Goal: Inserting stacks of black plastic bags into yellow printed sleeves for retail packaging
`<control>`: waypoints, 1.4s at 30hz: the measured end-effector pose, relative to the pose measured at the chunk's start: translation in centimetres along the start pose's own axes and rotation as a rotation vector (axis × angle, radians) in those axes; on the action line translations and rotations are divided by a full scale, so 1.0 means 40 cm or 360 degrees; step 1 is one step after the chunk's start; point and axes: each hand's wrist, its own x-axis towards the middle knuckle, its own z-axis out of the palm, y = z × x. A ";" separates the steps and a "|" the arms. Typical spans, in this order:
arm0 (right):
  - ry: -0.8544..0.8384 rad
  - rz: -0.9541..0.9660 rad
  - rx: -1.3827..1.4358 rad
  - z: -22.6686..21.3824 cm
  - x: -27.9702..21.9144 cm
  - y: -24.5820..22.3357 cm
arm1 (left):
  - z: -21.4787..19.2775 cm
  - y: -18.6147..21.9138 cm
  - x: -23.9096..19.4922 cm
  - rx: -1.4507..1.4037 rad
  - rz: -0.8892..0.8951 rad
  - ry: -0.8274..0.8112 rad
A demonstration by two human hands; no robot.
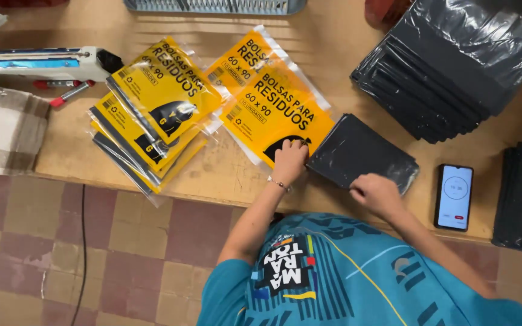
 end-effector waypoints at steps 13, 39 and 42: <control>-0.0364 0.1014 0.0065 -0.069 0.063 0.194 | 0.079 -0.050 0.056 0.0096 -0.0223 0.0160; -0.0045 0.1217 0.1975 -0.198 -0.091 0.169 | 0.075 0.002 0.063 0.0167 -0.0345 0.0780; 0.0083 0.1139 0.2053 -0.075 -0.112 0.218 | 0.087 -0.007 0.079 0.0064 -0.0406 0.0650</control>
